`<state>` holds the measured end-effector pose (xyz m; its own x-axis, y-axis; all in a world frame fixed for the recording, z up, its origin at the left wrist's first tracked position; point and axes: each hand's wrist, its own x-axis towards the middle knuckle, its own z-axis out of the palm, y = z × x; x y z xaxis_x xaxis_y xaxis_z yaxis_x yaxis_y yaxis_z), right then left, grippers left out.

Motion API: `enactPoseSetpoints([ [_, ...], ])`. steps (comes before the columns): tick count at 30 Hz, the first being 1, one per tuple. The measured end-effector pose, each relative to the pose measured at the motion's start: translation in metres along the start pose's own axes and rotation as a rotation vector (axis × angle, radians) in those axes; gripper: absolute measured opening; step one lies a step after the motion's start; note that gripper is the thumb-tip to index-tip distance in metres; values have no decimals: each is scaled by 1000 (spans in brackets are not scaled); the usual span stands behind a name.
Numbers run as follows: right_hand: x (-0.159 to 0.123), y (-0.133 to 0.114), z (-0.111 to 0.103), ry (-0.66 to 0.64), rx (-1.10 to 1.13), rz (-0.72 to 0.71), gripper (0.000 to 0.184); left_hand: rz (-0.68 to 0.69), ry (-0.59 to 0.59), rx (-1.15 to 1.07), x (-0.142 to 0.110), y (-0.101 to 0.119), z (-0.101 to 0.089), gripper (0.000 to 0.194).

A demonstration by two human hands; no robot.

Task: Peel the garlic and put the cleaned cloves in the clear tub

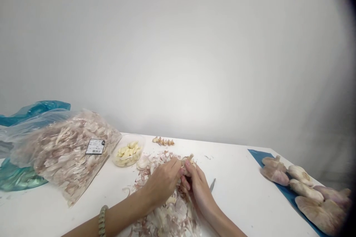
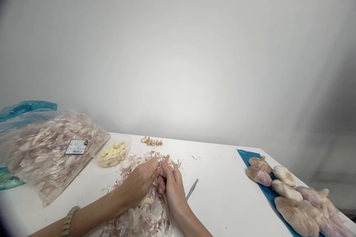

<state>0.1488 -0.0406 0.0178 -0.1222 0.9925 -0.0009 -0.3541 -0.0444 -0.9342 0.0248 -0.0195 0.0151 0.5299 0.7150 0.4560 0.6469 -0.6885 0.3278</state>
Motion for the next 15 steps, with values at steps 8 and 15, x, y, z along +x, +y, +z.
enactPoseSetpoints([
  [8,2,-1,-1,-45,41,-24,45,-158,20,-196,-3,3,-5,37],
  [15,4,-5,-2,-64,62,-26,48,-227,72,-449,1,4,-13,40],
])
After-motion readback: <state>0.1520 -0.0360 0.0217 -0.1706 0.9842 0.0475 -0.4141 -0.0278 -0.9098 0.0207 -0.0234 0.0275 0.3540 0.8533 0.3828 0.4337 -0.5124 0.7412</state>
